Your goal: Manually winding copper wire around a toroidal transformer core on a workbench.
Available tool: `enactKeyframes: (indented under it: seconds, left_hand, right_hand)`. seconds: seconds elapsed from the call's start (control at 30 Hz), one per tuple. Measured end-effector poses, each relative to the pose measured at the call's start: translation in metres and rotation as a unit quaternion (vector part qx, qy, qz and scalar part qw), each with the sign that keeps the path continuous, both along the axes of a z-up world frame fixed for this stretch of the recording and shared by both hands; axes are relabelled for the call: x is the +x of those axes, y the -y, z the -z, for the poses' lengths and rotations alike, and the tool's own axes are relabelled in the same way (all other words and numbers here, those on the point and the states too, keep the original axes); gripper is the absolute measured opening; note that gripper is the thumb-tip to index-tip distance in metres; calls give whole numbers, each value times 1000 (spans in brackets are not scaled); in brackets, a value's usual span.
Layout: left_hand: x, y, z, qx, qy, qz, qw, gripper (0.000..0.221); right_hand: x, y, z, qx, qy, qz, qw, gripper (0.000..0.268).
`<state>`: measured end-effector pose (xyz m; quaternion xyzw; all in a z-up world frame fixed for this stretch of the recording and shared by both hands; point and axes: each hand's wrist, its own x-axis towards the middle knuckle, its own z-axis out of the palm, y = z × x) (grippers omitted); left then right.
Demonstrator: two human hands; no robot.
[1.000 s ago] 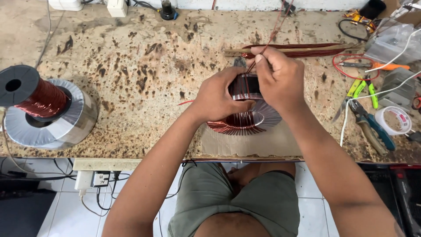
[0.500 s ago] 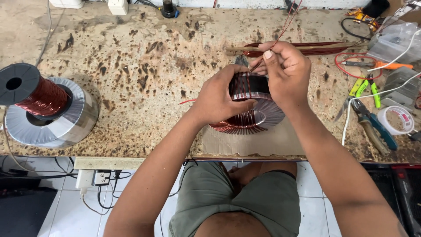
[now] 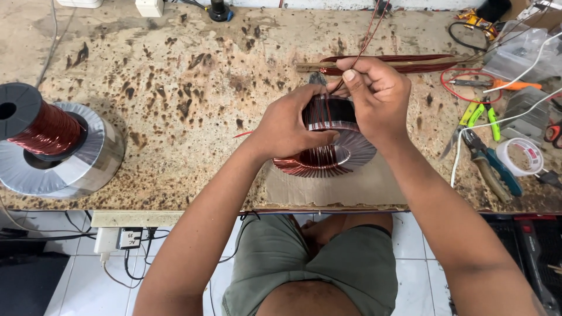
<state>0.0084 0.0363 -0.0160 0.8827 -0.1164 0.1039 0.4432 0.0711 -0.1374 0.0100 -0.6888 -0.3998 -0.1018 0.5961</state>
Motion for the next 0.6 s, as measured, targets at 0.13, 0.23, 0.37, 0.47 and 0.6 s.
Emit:
enactKeyframes:
  seconds: [0.13, 0.23, 0.37, 0.47, 0.6]
  left_hand:
    - [0, 1, 3, 2, 0, -9, 1000, 78]
    - [2, 1, 7, 17, 22, -14, 1000, 80]
    - [-1, 3, 8, 28, 50, -27, 998, 72]
    - [-13, 12, 8, 115, 87, -49, 988, 78]
    - [-15, 19, 10, 195, 81, -60, 976, 107]
  right_hand:
    - [2, 1, 1, 11, -10, -15, 1000, 26]
    - [2, -1, 1, 9, -7, -16, 1000, 27]
    - [0, 1, 2, 12, 4, -31, 999, 28]
    - [-4, 3, 1, -8, 34, -3, 999, 30]
    - [-13, 5, -2, -19, 52, 16, 998, 27]
